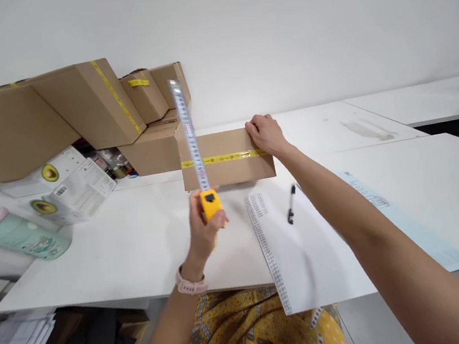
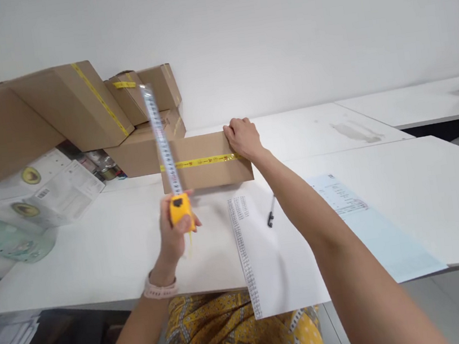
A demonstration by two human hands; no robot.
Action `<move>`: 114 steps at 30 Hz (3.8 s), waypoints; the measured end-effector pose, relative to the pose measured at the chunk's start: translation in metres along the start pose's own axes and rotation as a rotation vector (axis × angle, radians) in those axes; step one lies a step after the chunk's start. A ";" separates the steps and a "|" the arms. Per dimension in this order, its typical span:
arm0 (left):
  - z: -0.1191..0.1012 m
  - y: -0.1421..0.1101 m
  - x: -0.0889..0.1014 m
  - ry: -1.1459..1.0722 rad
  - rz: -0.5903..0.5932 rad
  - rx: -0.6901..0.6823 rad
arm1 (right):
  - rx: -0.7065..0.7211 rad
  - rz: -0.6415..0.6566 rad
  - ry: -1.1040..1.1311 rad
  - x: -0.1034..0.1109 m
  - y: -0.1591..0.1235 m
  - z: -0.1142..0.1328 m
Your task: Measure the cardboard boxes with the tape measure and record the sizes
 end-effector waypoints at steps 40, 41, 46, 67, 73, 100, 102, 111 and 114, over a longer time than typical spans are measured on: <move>0.071 -0.038 -0.047 -0.292 0.116 0.445 | 0.356 0.067 -0.174 -0.034 0.025 0.026; 0.071 -0.038 -0.047 -0.290 0.118 0.446 | 0.357 0.068 -0.175 -0.034 0.025 0.026; 0.072 -0.038 -0.044 -0.323 0.133 0.473 | 0.352 0.061 -0.182 -0.033 0.024 0.026; 0.070 -0.040 -0.034 -0.294 0.118 0.473 | 0.357 0.033 -0.210 -0.031 0.018 0.028; 0.037 -0.061 -0.030 -0.309 0.105 0.303 | 0.325 0.004 -0.260 -0.022 -0.003 0.034; 0.014 -0.208 -0.024 -0.130 0.281 0.590 | -0.108 0.298 0.851 0.026 -0.210 0.003; 0.011 -0.198 -0.022 -0.109 0.204 0.526 | 0.057 0.225 0.771 0.029 -0.243 0.024; -0.034 -0.124 -0.006 0.146 0.130 0.086 | -0.092 -0.245 0.454 0.046 -0.240 -0.030; -0.063 -0.062 0.005 0.353 0.046 -0.217 | -0.493 -0.067 0.233 0.010 -0.201 -0.100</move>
Point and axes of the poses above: each hand's wrist, its own y-axis towards the middle knuckle, its own x-axis out of the back of the hand, z = x × y, the point moved 8 cm from there along y, towards the middle knuckle, and after that the axes turned 7 degrees about -x, right-handed, at the moved point
